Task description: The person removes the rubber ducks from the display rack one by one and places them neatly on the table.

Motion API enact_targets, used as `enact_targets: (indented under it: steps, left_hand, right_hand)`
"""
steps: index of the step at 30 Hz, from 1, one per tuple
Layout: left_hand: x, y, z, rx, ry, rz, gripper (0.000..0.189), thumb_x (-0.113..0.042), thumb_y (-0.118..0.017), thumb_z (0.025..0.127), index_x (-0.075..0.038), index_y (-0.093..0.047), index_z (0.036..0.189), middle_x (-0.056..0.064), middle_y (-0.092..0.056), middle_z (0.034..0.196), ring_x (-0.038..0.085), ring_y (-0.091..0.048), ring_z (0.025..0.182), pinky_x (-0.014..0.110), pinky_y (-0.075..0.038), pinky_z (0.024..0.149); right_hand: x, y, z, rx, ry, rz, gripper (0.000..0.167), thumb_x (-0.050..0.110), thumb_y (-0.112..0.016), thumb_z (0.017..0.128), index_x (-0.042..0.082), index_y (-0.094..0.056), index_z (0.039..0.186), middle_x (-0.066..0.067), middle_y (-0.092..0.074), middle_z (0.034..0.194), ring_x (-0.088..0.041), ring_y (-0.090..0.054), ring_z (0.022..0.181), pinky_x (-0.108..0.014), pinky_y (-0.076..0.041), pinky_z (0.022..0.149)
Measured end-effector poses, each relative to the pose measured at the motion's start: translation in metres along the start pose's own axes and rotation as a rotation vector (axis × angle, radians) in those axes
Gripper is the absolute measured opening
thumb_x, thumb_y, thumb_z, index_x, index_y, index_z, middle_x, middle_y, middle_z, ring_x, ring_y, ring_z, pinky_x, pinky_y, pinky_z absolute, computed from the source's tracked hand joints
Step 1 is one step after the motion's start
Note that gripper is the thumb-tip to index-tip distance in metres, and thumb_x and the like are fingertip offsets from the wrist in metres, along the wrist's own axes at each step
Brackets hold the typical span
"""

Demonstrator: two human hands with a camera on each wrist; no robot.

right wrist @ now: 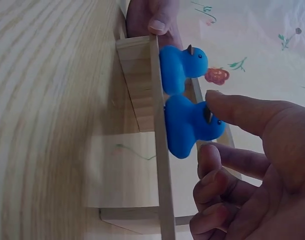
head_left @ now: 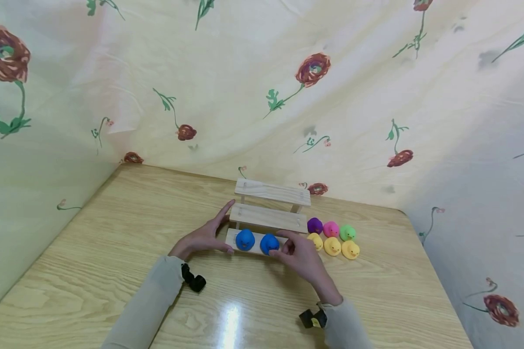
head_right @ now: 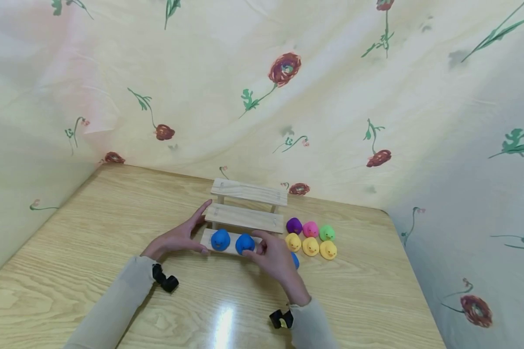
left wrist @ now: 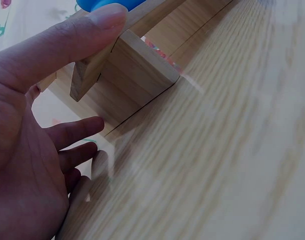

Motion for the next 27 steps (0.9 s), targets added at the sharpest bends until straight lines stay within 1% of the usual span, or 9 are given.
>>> enact_targets:
  steps: [5,11,18,27]
  left_hand:
    - [-0.002,-0.0006,0.0,0.004,-0.006,-0.003,0.129,-0.023,-0.089,0.075,-0.041,0.007,0.16,0.012,0.004,0.171,0.041,-0.008,0.157,0.062,-0.01,0.125]
    - [-0.0002,0.0,0.0004,0.001,0.015,-0.012,0.129,-0.024,-0.09,0.074,-0.044,0.006,0.159,0.011,0.002,0.171,0.039,-0.008,0.158,0.06,-0.01,0.126]
    - [-0.0007,0.0004,0.0014,0.001,-0.001,-0.005,0.13,-0.022,-0.089,0.075,-0.035,0.008,0.161,0.012,0.005,0.171,0.041,-0.008,0.157,0.061,-0.01,0.126]
    - [0.0003,0.0009,0.0027,-0.001,0.004,-0.006,0.13,-0.022,-0.089,0.075,-0.04,0.007,0.16,0.012,0.004,0.171,0.041,-0.009,0.157,0.061,-0.01,0.126]
  right_hand:
    - [0.0014,-0.004,0.0,0.004,0.003,-0.019,0.045,0.024,-0.083,0.082,0.008,-0.069,0.123,0.003,-0.061,0.069,-0.007,-0.051,0.061,-0.018,-0.04,0.054]
    - [-0.0008,-0.0087,0.0007,0.019,-0.022,-0.004,0.045,0.021,-0.082,0.083,0.005,-0.069,0.123,0.002,-0.061,0.071,-0.009,-0.052,0.063,-0.018,-0.041,0.054]
    - [-0.0004,-0.0075,0.0006,0.003,-0.033,0.0,0.042,0.017,-0.082,0.083,0.005,-0.071,0.121,0.002,-0.06,0.072,-0.011,-0.051,0.066,-0.018,-0.04,0.056]
    - [0.0013,-0.0047,0.0012,-0.005,-0.002,-0.003,0.04,0.017,-0.082,0.083,0.005,-0.071,0.12,0.001,-0.062,0.072,-0.009,-0.051,0.065,-0.017,-0.042,0.056]
Point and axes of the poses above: each hand's wrist, its own z-axis towards the middle knuckle, its own y-axis out of the back of the hand, x = y × z, the point moved 10 cm from there along z, towards the middle knuckle
